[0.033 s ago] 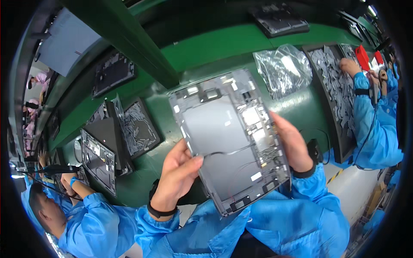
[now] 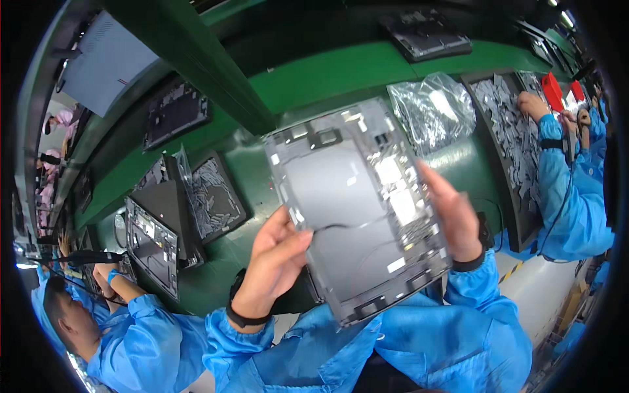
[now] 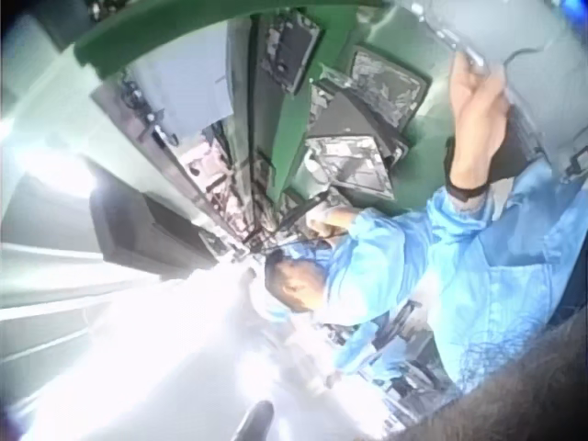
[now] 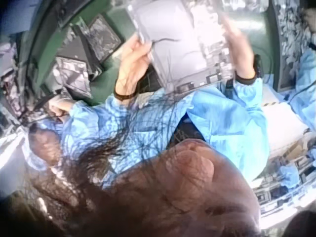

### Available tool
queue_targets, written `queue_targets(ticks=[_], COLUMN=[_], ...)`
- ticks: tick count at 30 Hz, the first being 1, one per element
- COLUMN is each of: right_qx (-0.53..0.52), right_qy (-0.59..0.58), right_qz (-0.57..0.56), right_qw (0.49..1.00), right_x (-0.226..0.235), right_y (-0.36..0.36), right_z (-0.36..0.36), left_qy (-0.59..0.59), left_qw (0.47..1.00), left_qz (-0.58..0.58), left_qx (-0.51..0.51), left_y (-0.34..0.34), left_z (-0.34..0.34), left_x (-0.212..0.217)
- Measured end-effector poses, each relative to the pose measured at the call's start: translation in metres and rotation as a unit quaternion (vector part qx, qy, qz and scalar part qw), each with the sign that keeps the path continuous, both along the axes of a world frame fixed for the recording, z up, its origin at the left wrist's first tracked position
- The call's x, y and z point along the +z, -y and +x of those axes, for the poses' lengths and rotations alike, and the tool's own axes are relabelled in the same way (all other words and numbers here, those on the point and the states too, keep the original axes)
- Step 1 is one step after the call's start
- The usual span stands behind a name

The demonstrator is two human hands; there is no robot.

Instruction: The person assembles internal components into tablet frames by hand, securing them with screws.

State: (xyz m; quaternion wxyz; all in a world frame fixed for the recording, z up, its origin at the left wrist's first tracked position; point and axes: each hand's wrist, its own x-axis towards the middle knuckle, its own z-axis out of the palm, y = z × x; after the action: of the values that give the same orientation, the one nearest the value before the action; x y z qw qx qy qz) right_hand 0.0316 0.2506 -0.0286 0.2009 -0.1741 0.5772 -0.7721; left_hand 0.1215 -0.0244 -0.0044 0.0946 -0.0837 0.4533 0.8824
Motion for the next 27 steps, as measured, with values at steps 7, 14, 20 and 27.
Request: queue_targets(ticks=[7, 14, 20, 27], right_qx=[-0.074, -0.082, -0.045, -0.129], right_qy=[0.163, 0.100, 0.169, -0.011], right_qz=[-0.401, -0.112, -0.035, 0.102], right_qw=[0.898, 0.985, 0.984, 0.986], right_x=[0.005, -0.003, -0.023, -0.046], right_y=[-0.009, 0.008, 0.041, 0.129], right_z=[-0.004, -0.135, -0.271, -0.348], left_qy=[-0.021, -0.019, -0.044, -0.048], left_qw=[0.987, 0.993, 0.996, 0.978], left_qz=[0.143, 0.089, 0.009, -0.055], left_qx=[0.067, 0.075, 0.071, 0.195], left_y=[-0.068, -0.041, 0.009, 0.026], left_z=[-0.091, -0.117, -0.059, -0.027], left_x=[-0.006, -0.016, -0.005, -0.030])
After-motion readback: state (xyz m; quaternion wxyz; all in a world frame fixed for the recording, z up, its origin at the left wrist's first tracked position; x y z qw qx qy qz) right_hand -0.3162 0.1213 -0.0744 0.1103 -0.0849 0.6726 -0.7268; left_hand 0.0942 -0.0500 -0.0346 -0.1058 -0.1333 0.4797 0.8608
